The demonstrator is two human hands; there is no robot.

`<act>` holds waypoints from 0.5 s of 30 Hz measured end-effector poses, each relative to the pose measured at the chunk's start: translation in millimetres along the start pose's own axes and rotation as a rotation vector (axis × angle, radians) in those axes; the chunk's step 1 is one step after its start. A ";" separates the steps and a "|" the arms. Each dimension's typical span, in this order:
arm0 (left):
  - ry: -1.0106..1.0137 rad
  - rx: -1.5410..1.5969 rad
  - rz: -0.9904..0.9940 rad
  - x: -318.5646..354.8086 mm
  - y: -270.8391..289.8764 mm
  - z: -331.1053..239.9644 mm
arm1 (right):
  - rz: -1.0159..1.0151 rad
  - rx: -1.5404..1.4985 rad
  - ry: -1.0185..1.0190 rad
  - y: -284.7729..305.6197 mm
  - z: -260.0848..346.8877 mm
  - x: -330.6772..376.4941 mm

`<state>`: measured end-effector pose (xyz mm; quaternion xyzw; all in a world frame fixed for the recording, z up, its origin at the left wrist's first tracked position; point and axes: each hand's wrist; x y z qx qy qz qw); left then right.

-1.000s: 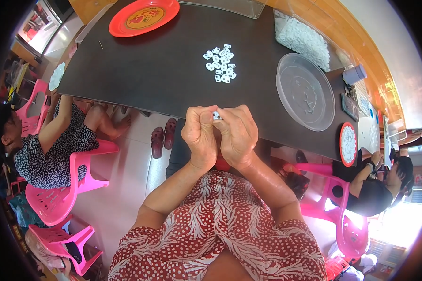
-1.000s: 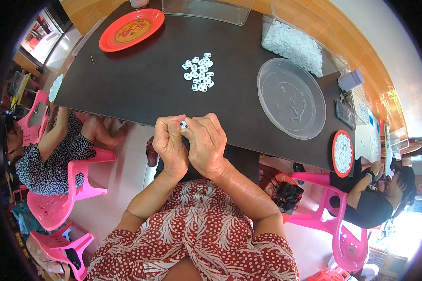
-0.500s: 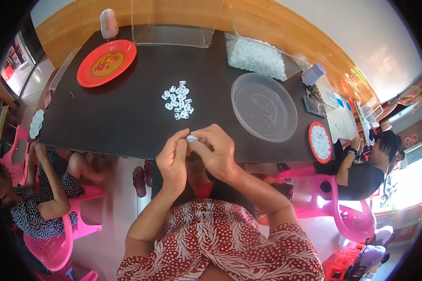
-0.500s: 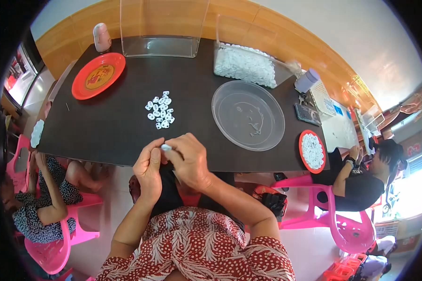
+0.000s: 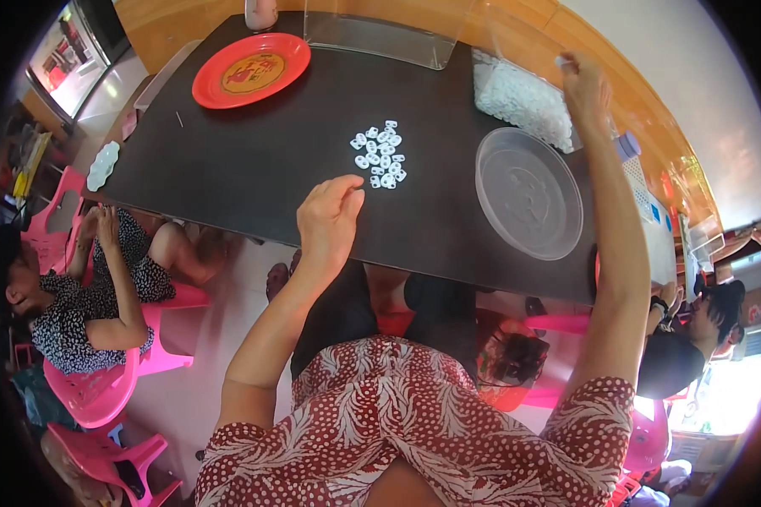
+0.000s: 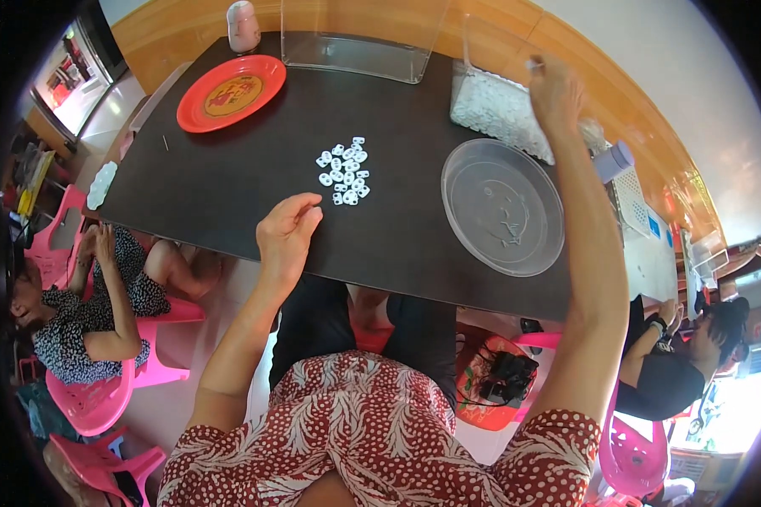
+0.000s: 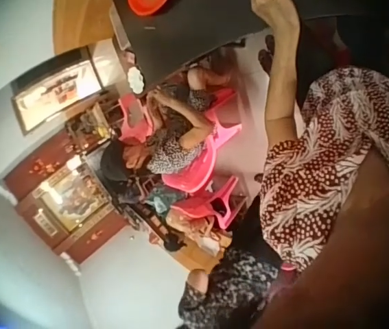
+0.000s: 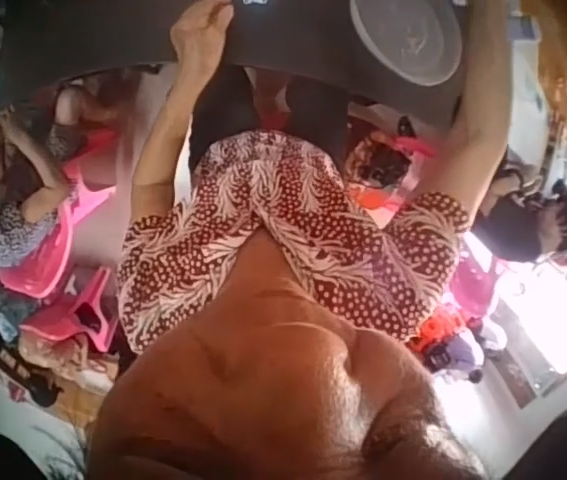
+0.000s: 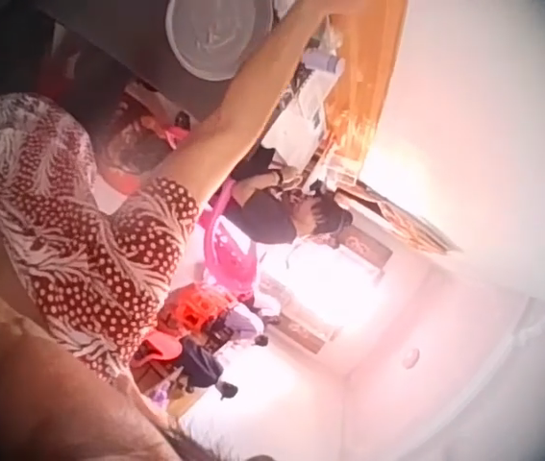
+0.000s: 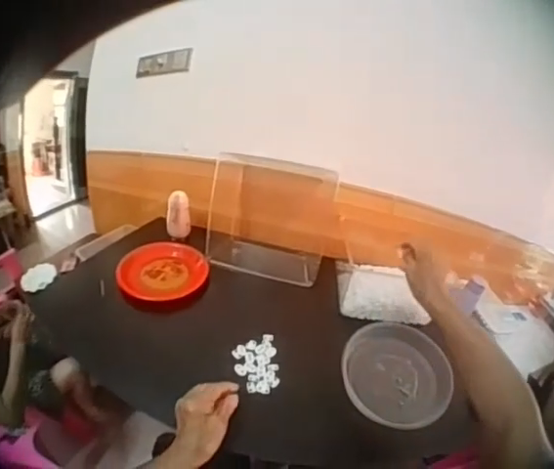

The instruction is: Assembling small white eyelet-like hardware components by hand at a table.

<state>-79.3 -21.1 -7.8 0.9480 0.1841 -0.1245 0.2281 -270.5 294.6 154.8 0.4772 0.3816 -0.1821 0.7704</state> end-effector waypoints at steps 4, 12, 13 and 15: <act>-0.295 -0.369 -0.051 -11.7 -3.6 -2.9 | -0.026 0.104 0.011 -0.4 3.1 -8.0; -0.522 -0.730 -0.011 -28.4 -18.6 1.4 | 0.034 -0.197 0.338 -5.1 44.0 86.7; -0.531 -0.752 0.000 -29.4 -17.9 1.6 | 0.053 -0.218 0.345 0.2 47.7 94.2; -0.536 -0.774 0.031 -30.6 -12.2 1.8 | 0.123 -0.256 0.242 11.9 48.8 107.0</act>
Point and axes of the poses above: each hand's wrist, its own x-axis away from the middle knuckle, its own y-axis out of the back of the hand, z = x × y, and after that the axes turned 13 degrees about -x, right-handed
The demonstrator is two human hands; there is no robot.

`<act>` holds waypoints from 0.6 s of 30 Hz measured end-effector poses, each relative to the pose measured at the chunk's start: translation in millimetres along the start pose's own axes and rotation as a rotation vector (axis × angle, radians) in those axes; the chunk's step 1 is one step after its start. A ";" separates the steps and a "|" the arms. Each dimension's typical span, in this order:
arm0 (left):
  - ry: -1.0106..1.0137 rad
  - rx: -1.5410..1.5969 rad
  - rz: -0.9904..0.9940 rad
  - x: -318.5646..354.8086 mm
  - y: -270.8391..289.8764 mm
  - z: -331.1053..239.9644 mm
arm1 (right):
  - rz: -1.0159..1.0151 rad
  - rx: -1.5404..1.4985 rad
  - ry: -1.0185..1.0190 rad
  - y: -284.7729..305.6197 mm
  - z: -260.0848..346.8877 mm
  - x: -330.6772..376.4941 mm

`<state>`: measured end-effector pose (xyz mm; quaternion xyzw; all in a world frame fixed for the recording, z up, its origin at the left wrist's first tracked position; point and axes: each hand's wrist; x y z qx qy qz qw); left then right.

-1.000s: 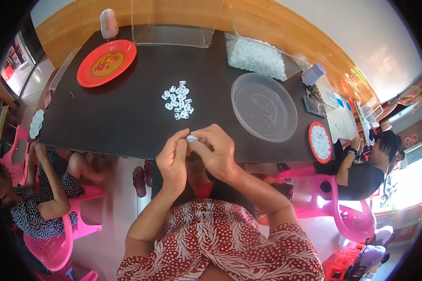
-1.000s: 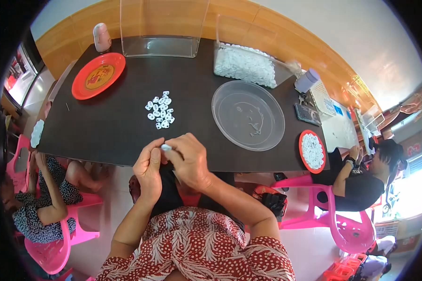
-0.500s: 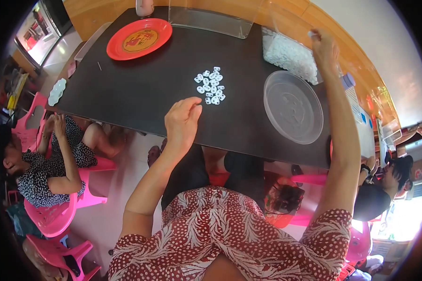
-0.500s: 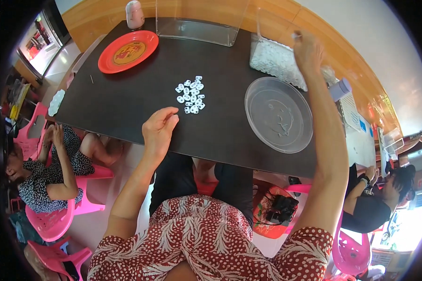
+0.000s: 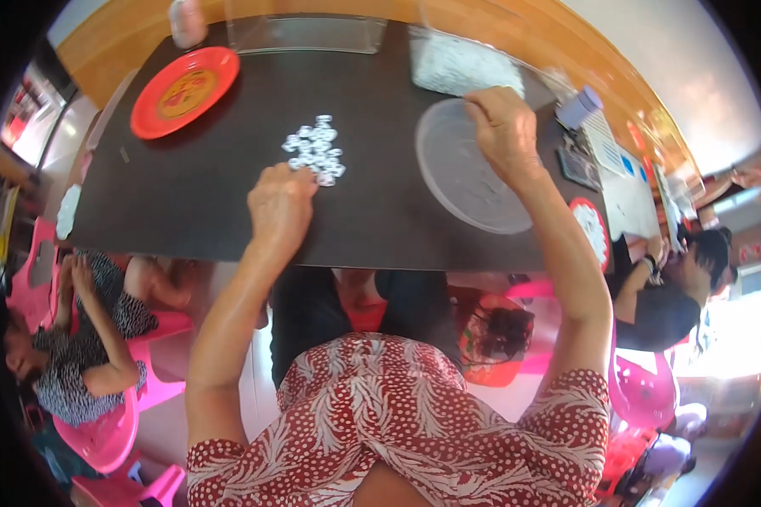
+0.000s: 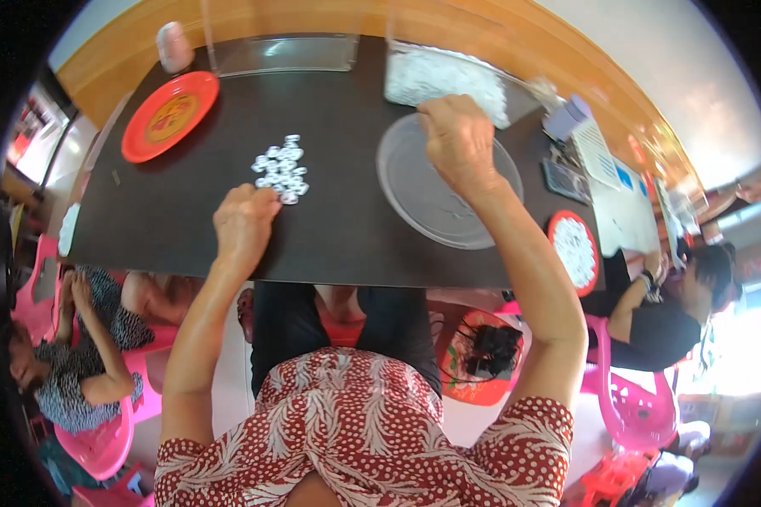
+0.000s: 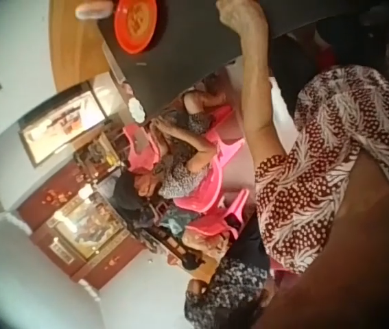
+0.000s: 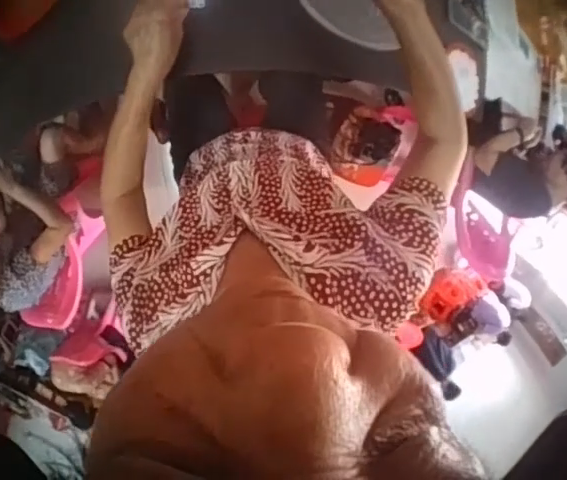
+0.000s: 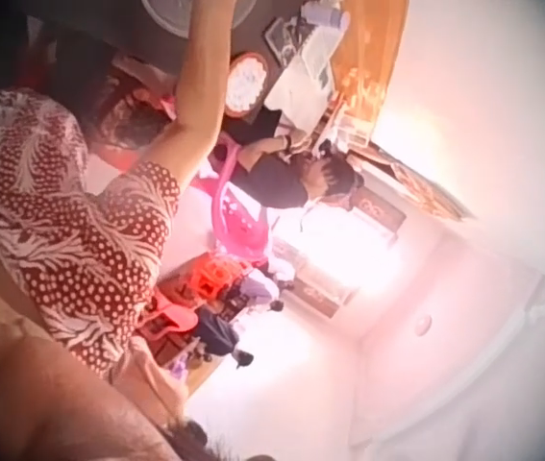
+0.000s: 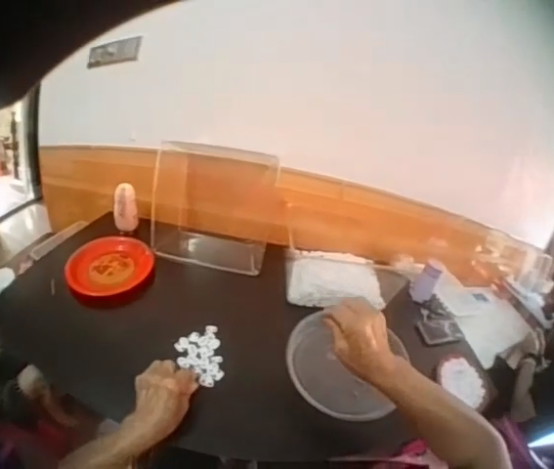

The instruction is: Assembling small white eyelet-like hardware components by hand at a table.

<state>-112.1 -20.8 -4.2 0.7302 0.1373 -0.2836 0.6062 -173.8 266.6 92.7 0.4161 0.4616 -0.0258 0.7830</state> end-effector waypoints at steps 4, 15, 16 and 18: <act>-0.018 0.046 0.152 -8.2 4.2 3.7 | 0.127 -0.106 -0.368 30.9 -17.8 30.9; -0.093 0.109 0.168 -5.1 16.1 -3.2 | 0.406 -0.081 -0.589 44.4 -30.0 96.2; -0.099 0.109 0.172 -4.4 15.8 -2.7 | 0.265 -0.152 -0.588 43.3 -30.9 96.2; -0.107 0.108 0.177 -3.7 16.3 -1.9 | 0.232 -0.170 -0.628 45.5 -32.3 92.3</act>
Point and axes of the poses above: each hand's wrist, its own x-axis away from the middle knuckle, its own y-axis out of the back of the hand, z = x × y, and after that the axes turned 13 degrees about -x, right-handed
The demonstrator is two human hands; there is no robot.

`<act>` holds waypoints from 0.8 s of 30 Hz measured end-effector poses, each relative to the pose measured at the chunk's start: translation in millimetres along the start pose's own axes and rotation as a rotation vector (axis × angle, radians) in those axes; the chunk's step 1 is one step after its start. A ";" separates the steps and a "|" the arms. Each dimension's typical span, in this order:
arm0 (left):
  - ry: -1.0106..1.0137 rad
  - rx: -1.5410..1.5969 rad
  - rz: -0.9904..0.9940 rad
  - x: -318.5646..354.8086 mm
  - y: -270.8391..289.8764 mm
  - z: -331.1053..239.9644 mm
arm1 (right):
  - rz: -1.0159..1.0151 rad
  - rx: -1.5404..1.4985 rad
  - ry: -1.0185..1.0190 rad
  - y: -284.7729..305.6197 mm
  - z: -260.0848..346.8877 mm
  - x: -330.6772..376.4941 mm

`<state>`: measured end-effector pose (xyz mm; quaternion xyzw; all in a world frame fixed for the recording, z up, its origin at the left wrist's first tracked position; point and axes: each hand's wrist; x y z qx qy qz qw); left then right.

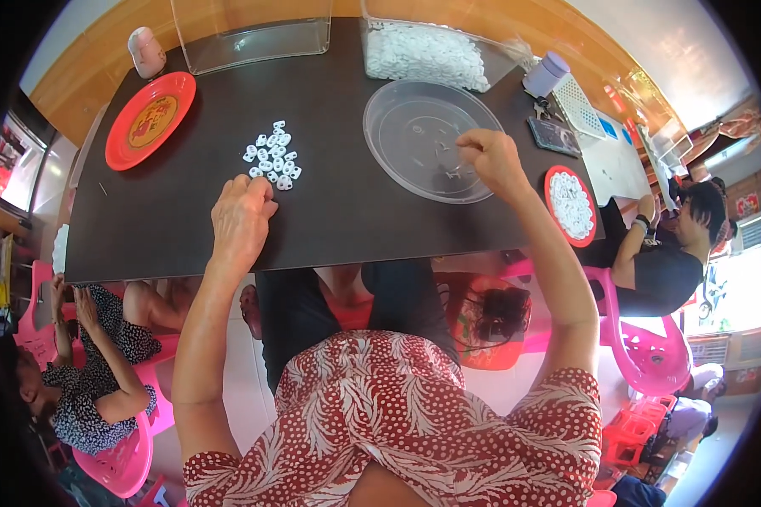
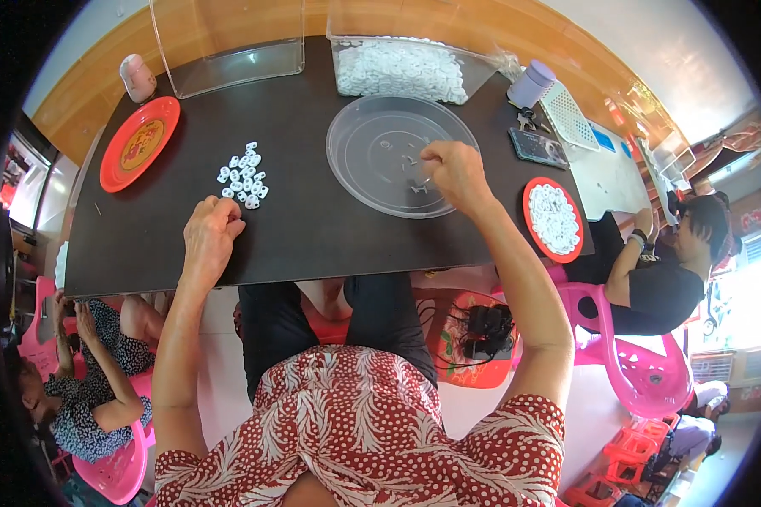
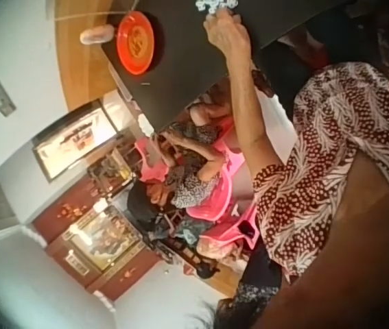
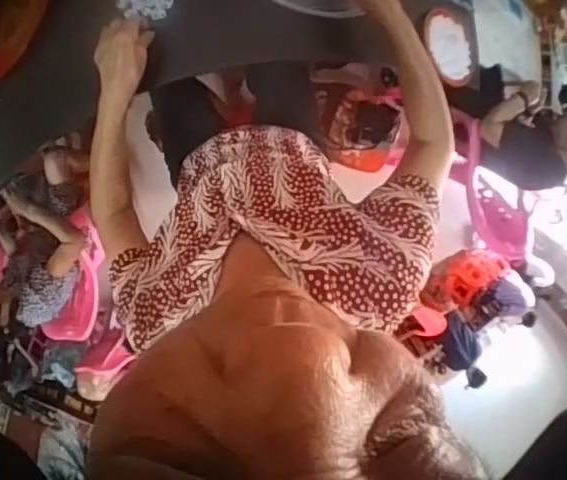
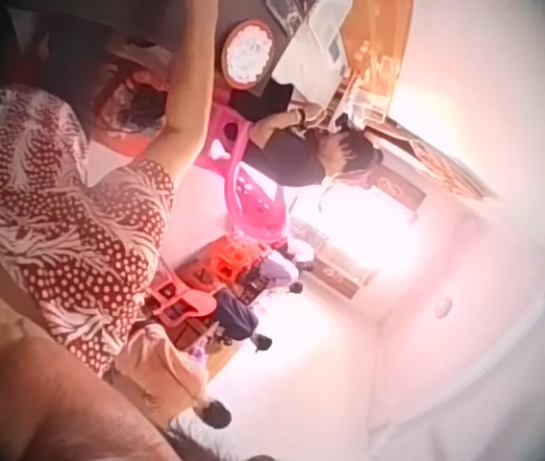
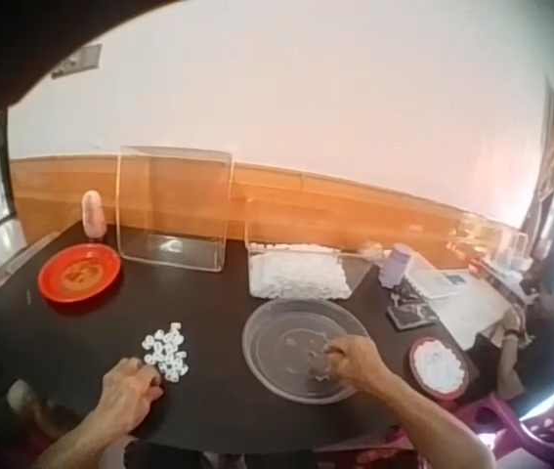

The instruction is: Assembling small white eyelet-like hardware components by hand at a table.

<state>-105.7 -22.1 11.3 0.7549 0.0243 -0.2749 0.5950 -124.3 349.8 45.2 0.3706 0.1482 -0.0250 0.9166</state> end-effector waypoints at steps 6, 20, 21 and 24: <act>-0.027 0.005 0.014 4.9 1.4 -3.5 | 0.087 -0.014 -0.068 2.6 -1.7 9.5; 0.062 0.141 -0.014 15.0 12.4 -9.0 | 0.164 0.195 0.188 -21.2 -0.8 8.1; 0.065 0.141 -0.015 16.2 12.0 -8.1 | 0.183 0.254 0.207 -23.8 0.6 7.0; 0.135 0.243 -0.006 19.4 11.7 -6.2 | 0.213 0.360 0.274 -28.7 1.7 3.6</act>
Point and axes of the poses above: each hand's wrist, its own x-axis away from the middle knuckle, its own y-axis out of the back of the hand, z = x × y, and after that the axes turned 13 degrees about -x, right-handed
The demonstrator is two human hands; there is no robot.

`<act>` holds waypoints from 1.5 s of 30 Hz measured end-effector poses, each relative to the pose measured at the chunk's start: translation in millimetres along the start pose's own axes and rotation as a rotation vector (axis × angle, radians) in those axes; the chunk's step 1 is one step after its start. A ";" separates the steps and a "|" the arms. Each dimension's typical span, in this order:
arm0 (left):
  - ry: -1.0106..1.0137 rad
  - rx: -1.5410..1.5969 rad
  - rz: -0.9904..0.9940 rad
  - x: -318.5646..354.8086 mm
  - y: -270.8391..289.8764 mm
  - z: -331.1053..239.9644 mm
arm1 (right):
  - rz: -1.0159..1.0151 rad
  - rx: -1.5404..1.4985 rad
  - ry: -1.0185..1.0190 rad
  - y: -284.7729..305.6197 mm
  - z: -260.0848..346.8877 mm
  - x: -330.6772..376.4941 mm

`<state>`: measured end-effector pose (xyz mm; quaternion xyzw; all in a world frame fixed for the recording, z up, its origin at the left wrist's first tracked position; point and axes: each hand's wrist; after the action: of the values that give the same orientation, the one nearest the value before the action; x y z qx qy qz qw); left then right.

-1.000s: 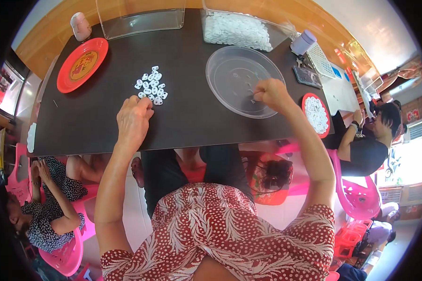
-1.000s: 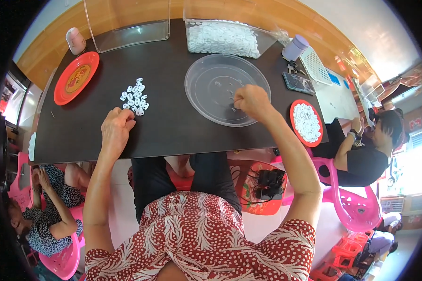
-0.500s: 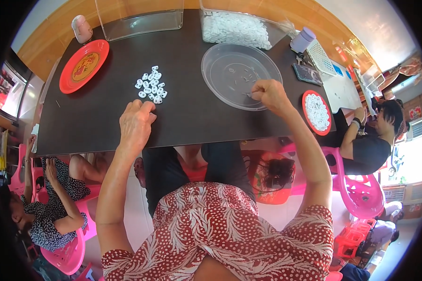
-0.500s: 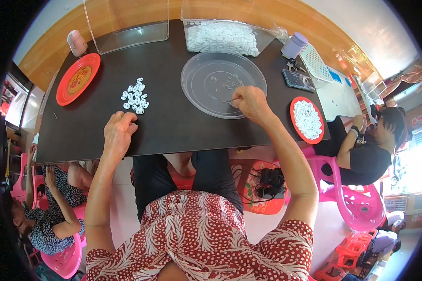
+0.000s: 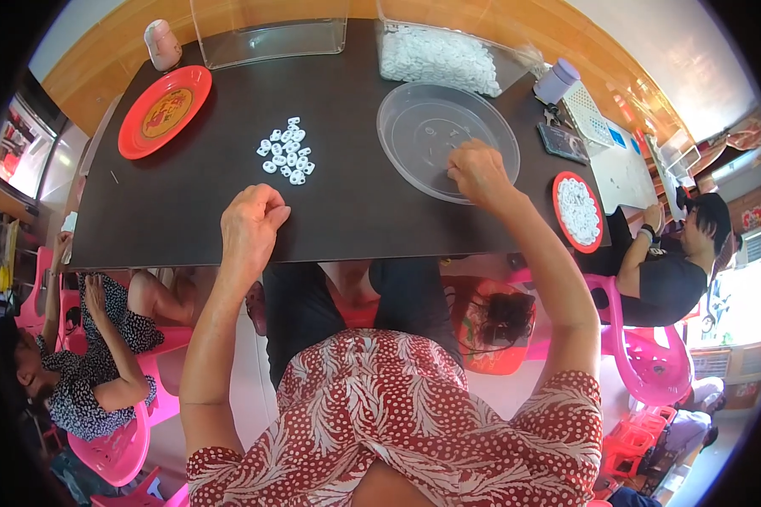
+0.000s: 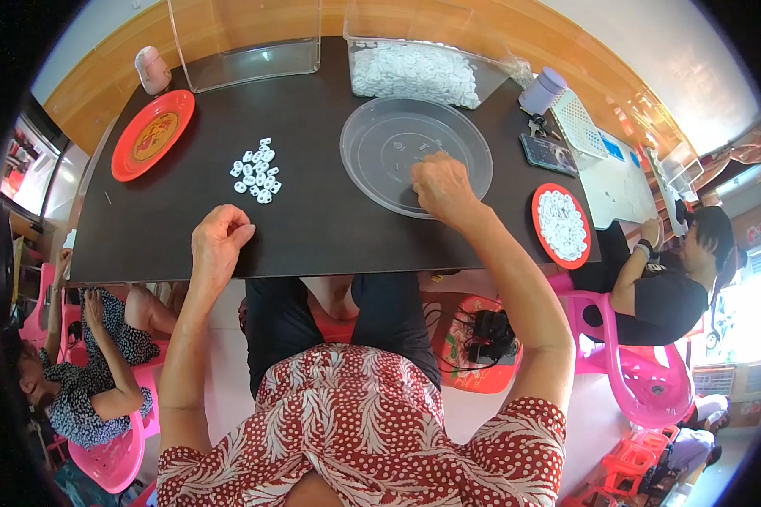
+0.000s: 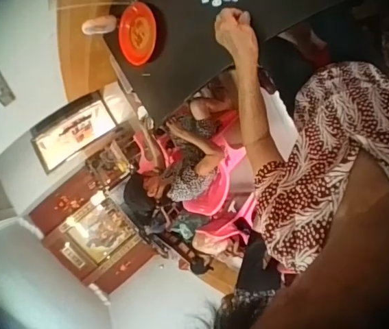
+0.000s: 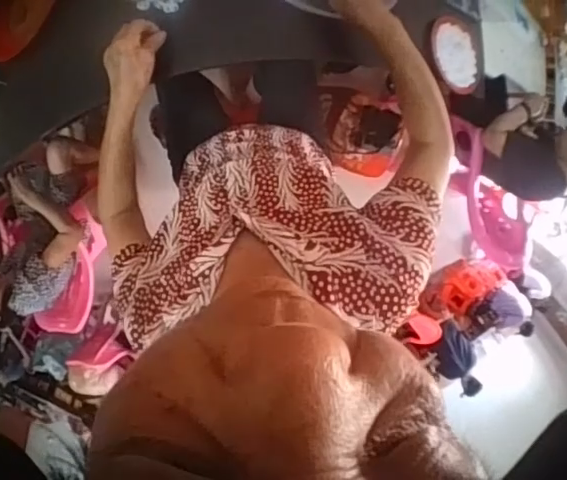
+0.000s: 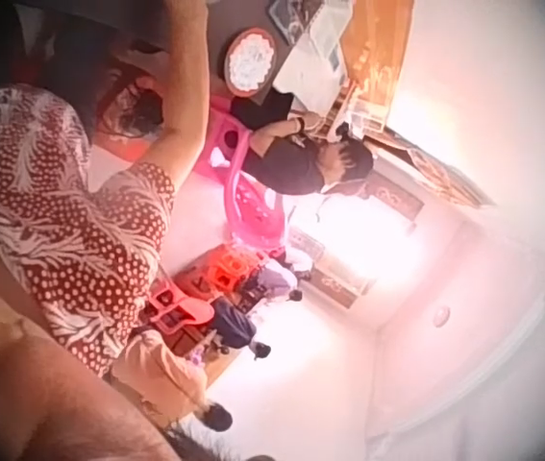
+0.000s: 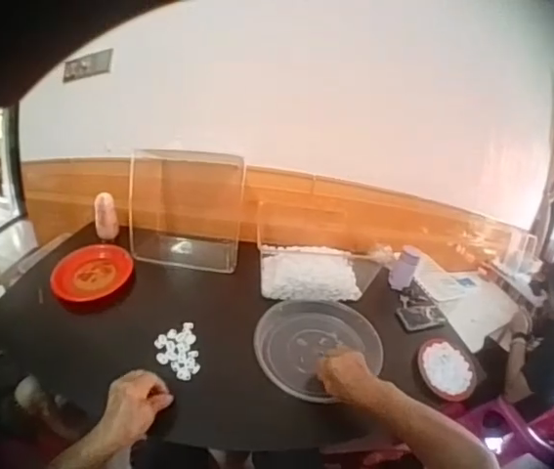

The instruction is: Assembling small white eyelet-like hardware components by hand at a table.

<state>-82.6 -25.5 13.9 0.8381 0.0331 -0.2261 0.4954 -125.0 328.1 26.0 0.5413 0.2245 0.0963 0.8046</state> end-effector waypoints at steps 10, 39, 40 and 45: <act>0.252 0.527 -0.060 8.5 -8.2 10.4 | -0.094 0.032 0.145 -0.2 0.8 -4.3; 0.452 1.358 0.100 25.6 2.3 -61.6 | -0.153 -1.219 -0.153 -35.0 163.8 -4.4; 0.446 1.360 0.099 26.4 2.4 -61.6 | -0.154 -1.222 -0.154 -36.1 163.8 -3.9; 0.438 1.369 0.095 30.0 -0.6 -60.0 | -0.154 -1.230 -0.151 -39.0 164.9 -2.8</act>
<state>-35.2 20.5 25.4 0.9872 -0.0541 -0.0009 -0.1497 -54.1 175.1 42.7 -0.0333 0.1088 0.1112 0.9873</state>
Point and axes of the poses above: each hand's wrist, its own x-axis away from the middle knuckle, its own y-axis out of the back of the hand, z = x × y, and after that the axes turned 13 degrees about -x, right-handed
